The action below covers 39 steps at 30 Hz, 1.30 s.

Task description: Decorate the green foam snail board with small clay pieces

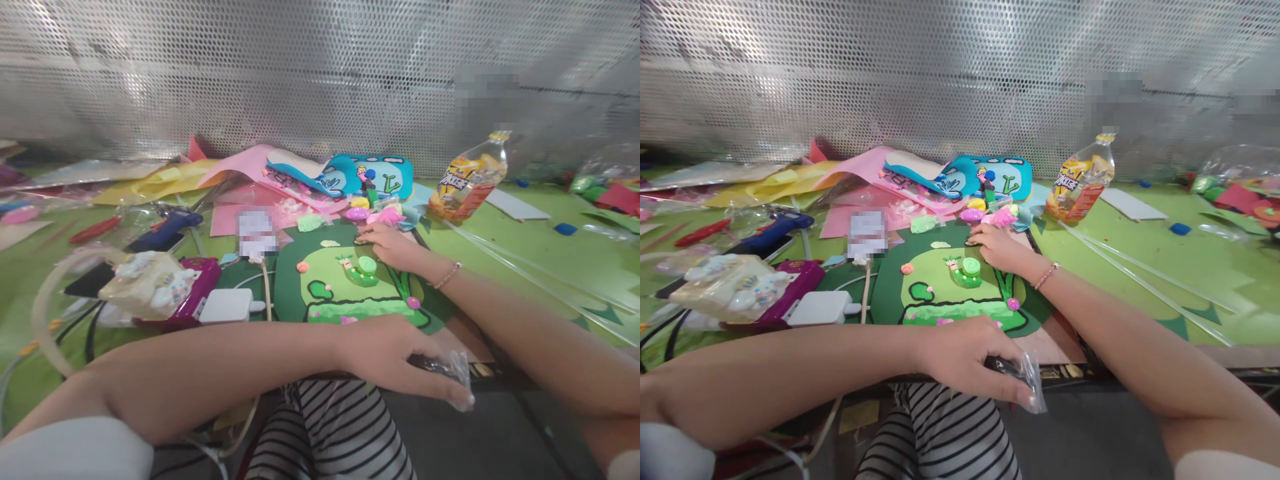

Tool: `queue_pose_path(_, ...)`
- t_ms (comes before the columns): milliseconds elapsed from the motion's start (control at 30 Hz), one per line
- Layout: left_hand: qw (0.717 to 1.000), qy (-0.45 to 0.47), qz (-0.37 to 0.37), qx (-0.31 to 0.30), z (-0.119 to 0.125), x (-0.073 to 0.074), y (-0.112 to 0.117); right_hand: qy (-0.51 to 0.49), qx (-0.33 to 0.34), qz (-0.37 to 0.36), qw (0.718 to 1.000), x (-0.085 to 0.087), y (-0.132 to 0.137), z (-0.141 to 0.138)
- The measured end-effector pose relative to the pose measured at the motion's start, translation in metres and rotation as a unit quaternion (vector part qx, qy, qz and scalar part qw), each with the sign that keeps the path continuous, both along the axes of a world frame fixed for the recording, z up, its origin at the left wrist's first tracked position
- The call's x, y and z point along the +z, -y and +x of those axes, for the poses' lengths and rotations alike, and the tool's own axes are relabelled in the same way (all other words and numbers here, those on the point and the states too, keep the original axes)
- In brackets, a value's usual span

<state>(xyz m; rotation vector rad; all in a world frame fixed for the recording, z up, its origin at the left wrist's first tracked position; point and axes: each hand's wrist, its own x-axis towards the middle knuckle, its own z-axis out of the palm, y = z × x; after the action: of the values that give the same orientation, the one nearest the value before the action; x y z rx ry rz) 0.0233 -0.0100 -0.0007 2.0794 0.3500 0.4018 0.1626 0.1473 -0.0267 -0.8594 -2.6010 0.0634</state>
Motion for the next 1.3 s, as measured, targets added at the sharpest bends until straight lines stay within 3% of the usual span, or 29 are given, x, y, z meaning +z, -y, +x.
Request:
queue_pose_path(467,1.000,-0.014,-0.004,0.000,0.0002,0.0027,-0.0001,-0.028,0.005,-0.029,0.999,-0.0066,-0.0079,0.0006)
queue_pose_path(667,1.000,-0.008,-0.001,0.001,0.0007,0.0018,0.0004,-0.030,-0.005,-0.054,0.998,-0.0012,-0.0071,-0.0001)
queue_pose_path(867,1.000,-0.024,-0.001,0.004,0.0003,0.0032,0.0008,-0.005,-0.044,-0.018,0.999,-0.0019,-0.0077,0.0045)
queue_pose_path(1300,0.999,-0.043,0.007,0.004,0.0006,0.0056,-0.0006,0.025,-0.021,0.015,0.999,-0.0001,-0.0037,0.0034)
